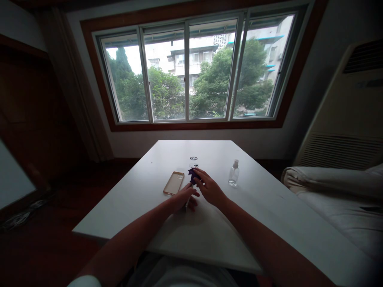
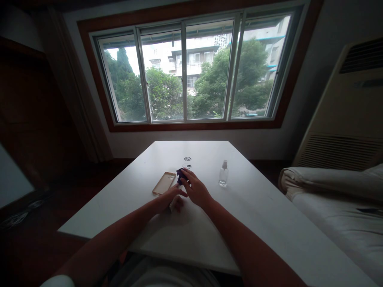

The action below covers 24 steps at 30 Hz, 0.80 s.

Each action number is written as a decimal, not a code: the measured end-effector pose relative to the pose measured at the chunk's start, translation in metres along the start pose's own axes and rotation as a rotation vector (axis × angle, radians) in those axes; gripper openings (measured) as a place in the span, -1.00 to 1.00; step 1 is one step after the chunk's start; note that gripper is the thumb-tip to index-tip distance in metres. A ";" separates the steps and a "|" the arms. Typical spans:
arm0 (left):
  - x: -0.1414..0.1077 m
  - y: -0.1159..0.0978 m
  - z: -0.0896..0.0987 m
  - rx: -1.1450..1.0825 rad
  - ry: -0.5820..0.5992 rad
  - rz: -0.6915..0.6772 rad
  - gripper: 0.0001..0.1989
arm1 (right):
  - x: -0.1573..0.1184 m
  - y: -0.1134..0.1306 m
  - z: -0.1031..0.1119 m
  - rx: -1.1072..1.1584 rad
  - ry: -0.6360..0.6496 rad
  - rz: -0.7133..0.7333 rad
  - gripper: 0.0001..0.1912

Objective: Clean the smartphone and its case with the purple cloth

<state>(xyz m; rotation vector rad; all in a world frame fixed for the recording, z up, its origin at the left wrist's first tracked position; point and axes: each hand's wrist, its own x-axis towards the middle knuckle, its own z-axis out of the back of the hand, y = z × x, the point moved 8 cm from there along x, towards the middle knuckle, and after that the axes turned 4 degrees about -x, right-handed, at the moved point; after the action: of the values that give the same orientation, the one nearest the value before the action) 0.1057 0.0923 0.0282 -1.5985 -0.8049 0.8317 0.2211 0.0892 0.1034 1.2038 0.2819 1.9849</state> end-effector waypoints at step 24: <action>-0.003 0.000 -0.004 0.011 -0.008 0.000 -0.35 | -0.004 0.017 0.005 -0.174 -0.088 0.090 -0.46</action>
<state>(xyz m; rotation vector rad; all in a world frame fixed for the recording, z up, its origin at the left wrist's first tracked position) 0.1076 0.0882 0.0293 -1.5863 -0.8052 0.8416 0.2176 0.0744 0.1125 1.2057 0.0098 1.9813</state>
